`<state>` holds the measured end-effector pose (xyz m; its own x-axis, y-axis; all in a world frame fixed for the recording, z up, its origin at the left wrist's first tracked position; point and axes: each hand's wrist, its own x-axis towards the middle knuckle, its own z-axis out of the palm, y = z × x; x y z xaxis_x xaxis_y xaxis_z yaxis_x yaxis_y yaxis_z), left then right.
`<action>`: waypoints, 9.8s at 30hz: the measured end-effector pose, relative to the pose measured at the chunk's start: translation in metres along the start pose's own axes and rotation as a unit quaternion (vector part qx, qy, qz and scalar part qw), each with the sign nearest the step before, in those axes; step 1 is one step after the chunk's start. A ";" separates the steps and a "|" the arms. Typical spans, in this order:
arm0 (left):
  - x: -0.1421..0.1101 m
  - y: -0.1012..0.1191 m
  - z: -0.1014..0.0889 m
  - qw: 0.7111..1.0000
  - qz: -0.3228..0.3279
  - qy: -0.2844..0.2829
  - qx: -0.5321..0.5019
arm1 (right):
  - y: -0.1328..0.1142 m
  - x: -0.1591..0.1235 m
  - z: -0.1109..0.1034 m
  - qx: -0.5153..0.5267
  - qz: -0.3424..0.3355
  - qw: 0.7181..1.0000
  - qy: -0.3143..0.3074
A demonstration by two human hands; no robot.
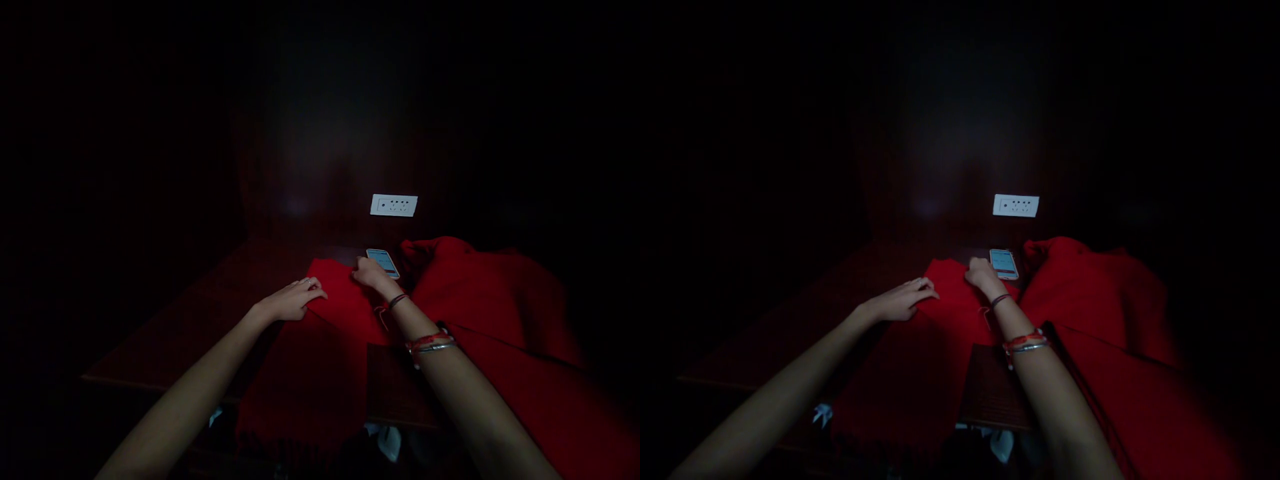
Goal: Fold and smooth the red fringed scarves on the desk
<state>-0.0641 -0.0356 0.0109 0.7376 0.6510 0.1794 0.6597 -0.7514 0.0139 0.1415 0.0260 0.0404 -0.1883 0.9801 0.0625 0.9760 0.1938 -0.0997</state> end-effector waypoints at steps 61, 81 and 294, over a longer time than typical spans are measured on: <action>-0.020 -0.063 0.030 0.935 -0.347 -0.062 -0.037 | -0.009 0.006 0.042 0.050 -0.110 0.983 0.135; -0.017 -0.045 0.020 0.964 -0.230 -0.125 -0.044 | -0.025 -0.005 0.064 0.024 -0.146 0.989 -0.024; -0.001 -0.060 0.021 0.882 -0.471 -0.030 0.003 | 0.014 -0.030 0.050 0.048 -0.223 0.970 0.084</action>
<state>-0.1017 0.0112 -0.0104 -0.1319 0.9905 0.0387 0.9843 0.1263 0.1233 0.1554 0.0019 -0.0123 -0.5617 0.7784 0.2804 0.7847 0.6086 -0.1175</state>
